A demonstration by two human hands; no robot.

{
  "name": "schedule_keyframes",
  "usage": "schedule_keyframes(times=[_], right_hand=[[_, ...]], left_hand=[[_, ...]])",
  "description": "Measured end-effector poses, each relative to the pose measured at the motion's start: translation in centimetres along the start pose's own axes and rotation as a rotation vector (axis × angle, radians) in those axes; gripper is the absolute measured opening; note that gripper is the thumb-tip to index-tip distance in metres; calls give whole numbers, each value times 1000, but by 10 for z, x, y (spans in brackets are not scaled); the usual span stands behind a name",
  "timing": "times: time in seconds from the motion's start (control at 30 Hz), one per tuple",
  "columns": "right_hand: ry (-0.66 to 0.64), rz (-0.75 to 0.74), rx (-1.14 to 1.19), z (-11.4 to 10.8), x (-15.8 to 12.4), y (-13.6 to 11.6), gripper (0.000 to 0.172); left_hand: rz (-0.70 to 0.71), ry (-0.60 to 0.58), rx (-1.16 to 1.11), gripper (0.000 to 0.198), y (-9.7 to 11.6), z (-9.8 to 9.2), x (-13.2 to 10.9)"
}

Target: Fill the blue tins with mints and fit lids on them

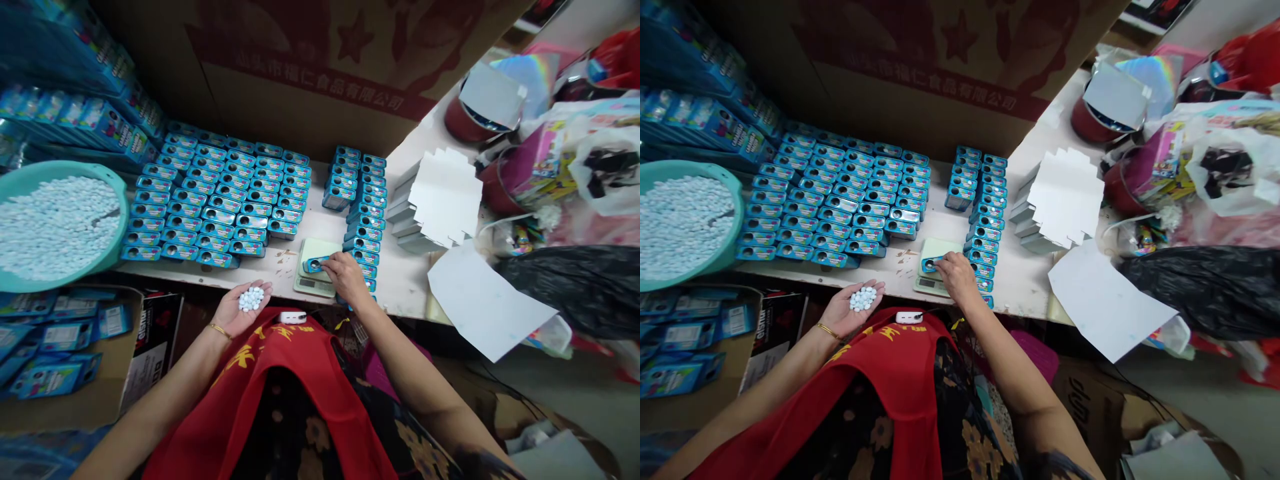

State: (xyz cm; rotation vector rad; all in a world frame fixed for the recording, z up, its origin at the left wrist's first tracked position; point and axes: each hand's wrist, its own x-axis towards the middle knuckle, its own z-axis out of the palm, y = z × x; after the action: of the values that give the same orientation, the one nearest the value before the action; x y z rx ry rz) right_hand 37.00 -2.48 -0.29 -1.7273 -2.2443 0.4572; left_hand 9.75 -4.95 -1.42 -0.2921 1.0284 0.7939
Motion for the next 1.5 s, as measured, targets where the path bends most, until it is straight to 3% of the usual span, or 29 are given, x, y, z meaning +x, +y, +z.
schedule_keyframes(times=[0.1, 0.17, 0.33, 0.47, 0.7, 1.0, 1.13, 1.33, 1.5], right_hand=[[36, 2, 61, -4, -1, -8, 23], [34, -41, 135, -5, -4, -26, 24], [-170, -271, 117, 10, -12, -94, 32], [-284, -344, -35, 21, -13, -117, 28], [-338, -477, -89, 12, -15, -115, 16], [-326, -497, -63, 17, -25, -107, 16], [-322, -419, -16, 24, -27, -101, 14], [-231, -331, 28, 18, -20, -80, 16], [-32, -172, 283, 10, -5, -52, 17]], left_hand=[[-18, -10, -1, 21, -2, 4, 0], [-40, -33, 8, 22, -5, 10, 1], [-96, -118, 23, 22, -17, 20, 4], [-117, -68, 24, 21, -22, 14, 4], [-196, -84, 50, 17, -26, 9, 1], [-238, -82, 62, 16, -29, 15, 1], [-213, -100, 73, 16, -32, 16, 4], [-150, -143, 84, 17, -31, 40, 8], [-89, -179, 74, 14, -31, 65, 21]])
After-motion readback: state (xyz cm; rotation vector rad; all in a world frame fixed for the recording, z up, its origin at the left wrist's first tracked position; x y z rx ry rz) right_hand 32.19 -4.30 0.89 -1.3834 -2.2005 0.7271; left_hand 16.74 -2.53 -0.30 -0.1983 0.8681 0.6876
